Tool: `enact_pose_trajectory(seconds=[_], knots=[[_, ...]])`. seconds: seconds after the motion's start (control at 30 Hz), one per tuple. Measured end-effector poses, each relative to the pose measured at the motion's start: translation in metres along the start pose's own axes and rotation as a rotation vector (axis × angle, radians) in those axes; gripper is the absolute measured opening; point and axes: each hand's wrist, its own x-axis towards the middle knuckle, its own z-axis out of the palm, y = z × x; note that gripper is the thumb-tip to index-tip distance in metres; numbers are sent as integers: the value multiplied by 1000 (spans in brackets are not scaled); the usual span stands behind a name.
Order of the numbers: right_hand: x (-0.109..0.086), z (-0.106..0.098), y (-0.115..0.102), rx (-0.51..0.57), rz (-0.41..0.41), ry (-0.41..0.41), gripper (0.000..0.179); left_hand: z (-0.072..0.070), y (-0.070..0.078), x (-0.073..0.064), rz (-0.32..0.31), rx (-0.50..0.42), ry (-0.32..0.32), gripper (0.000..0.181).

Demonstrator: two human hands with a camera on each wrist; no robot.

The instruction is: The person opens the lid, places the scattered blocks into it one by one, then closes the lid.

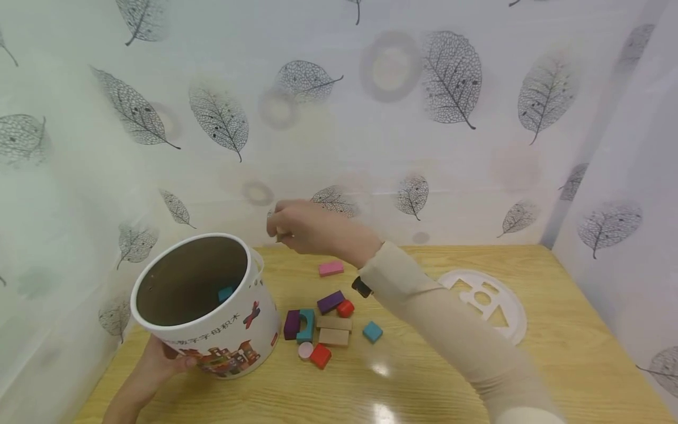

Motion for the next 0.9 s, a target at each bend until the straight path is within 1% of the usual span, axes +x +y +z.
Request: enact_pose_trajectory(seconds=[0.13, 0.3, 0.5, 0.63, 0.9], knots=[[13, 2, -13, 24, -44, 16, 14, 1, 1, 0, -3, 4, -3, 95], [33, 7, -30, 30, -79, -4, 14, 1, 2, 1, -9, 11, -4, 97], [53, 14, -48, 30, -67, -63, 15, 1, 2, 1, -18, 22, 7, 95], [63, 20, -54, 46, -60, -90, 13, 1, 1, 1, -21, 21, 10, 94], [74, 31, -58, 15, -77, -122, 12, 0, -1, 2, -3, 20, 17, 95]])
